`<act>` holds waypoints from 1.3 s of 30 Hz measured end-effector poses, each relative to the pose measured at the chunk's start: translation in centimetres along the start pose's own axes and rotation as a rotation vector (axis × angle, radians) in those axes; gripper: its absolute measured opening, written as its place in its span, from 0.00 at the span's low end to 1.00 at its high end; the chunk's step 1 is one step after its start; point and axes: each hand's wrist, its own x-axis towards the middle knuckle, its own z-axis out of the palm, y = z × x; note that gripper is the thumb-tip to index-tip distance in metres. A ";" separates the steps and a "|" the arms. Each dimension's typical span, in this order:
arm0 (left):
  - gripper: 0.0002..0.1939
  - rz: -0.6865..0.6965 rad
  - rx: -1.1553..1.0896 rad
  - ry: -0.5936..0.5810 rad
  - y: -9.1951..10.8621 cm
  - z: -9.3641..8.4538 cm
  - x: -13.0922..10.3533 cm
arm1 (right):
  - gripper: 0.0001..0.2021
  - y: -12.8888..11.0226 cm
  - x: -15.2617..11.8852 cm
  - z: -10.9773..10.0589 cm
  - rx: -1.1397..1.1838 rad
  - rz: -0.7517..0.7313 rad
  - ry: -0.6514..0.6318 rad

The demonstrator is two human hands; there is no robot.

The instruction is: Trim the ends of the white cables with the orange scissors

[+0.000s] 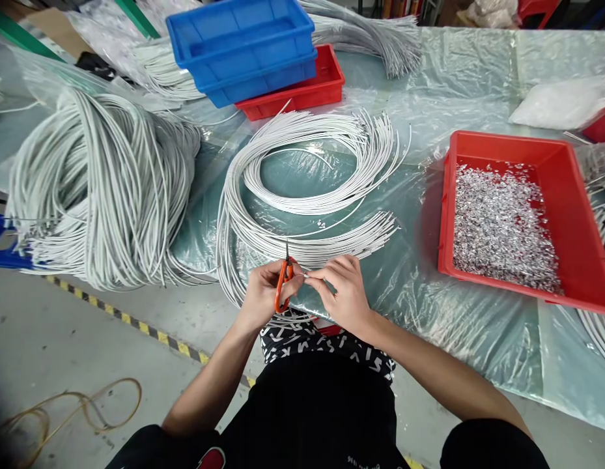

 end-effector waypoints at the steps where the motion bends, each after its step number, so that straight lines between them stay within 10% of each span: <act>1: 0.07 0.001 -0.002 -0.002 0.0 0.0 0.0 | 0.06 0.1 0.0 0.0 0.022 0.013 -0.005; 28: 0.03 0.127 0.068 -0.083 -0.5 -0.8 0.2 | 0.17 0.0 1.2 -1.0 0.469 0.193 -0.318; 39: 0.05 0.208 0.320 0.018 0.5 -3.3 3.2 | 0.05 -0.3 0.6 -0.3 0.459 0.056 -0.227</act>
